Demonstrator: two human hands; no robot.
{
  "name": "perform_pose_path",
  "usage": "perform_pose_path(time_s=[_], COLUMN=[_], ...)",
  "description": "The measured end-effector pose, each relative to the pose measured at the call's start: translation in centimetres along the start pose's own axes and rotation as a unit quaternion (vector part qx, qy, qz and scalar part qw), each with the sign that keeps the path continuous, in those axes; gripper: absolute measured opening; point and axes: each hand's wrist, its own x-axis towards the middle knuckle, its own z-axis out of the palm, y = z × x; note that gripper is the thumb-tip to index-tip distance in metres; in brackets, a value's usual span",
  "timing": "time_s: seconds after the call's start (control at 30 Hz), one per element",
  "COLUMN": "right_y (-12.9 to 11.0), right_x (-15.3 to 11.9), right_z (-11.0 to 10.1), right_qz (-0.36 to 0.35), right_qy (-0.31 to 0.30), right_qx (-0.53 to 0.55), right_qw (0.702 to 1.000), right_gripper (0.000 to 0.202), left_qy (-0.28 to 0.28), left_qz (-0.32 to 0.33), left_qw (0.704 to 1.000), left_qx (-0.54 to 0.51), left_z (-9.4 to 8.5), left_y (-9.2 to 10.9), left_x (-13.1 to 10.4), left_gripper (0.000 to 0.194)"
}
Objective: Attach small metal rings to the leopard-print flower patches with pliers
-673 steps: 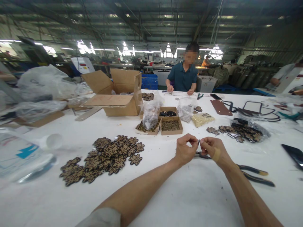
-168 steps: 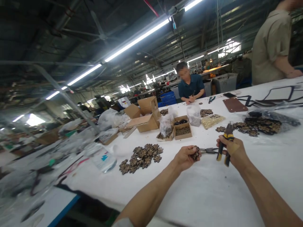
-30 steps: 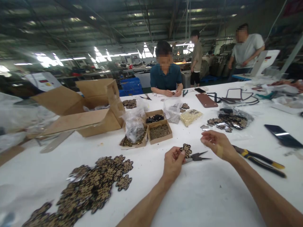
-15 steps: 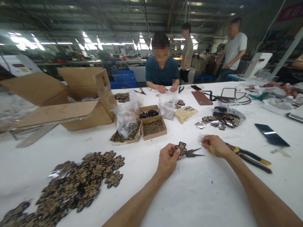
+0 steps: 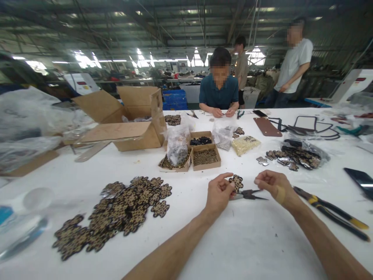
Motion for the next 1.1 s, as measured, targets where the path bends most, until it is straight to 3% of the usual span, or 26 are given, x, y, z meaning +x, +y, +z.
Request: perform_pose_path(time_s=[0.13, 0.3, 0.47, 0.6, 0.83, 0.97, 1.1], right_y=[-2.3, -2.7, -2.9, -2.9, -2.0, -1.9, -2.0], right_x=[-1.1, -1.7, -1.8, -1.9, -1.8, -1.9, -2.1], right_z=[2.0, 2.8, 3.0, 3.1, 3.5, 3.7, 3.8], right_qz=[0.013, 0.014, 0.024, 0.027, 0.026, 0.027, 0.023], right_qy=[-0.036, -0.042, -0.045, -0.047, -0.052, -0.053, -0.052], right_qx=[0.116, 0.14, 0.139, 0.146, 0.141, 0.122, 0.107], right_qw=[0.993, 0.989, 0.989, 0.988, 0.988, 0.991, 0.993], right_gripper=[0.036, 0.035, 0.04, 0.037, 0.036, 0.037, 0.035], left_qy=[0.006, -0.009, 0.001, 0.0, 0.003, -0.02, -0.045], left_qz=[-0.011, -0.023, -0.067, -0.083, -0.043, 0.001, 0.029], left_qw=[1.0, 0.997, 0.993, 0.986, 0.997, 0.999, 0.994], left_qx=[-0.016, -0.068, -0.102, -0.145, -0.06, 0.031, 0.09], left_z=[0.0, 0.2, 0.1, -0.1, 0.2, 0.5, 0.5], left_y=[0.1, 0.4, 0.8, 0.8, 1.0, 0.5, 0.3], left_x=[0.1, -0.2, 0.1, 0.7, 0.0, -0.7, -1.1], left_gripper=[0.035, 0.058, 0.04, 0.04, 0.053, 0.032, 0.027])
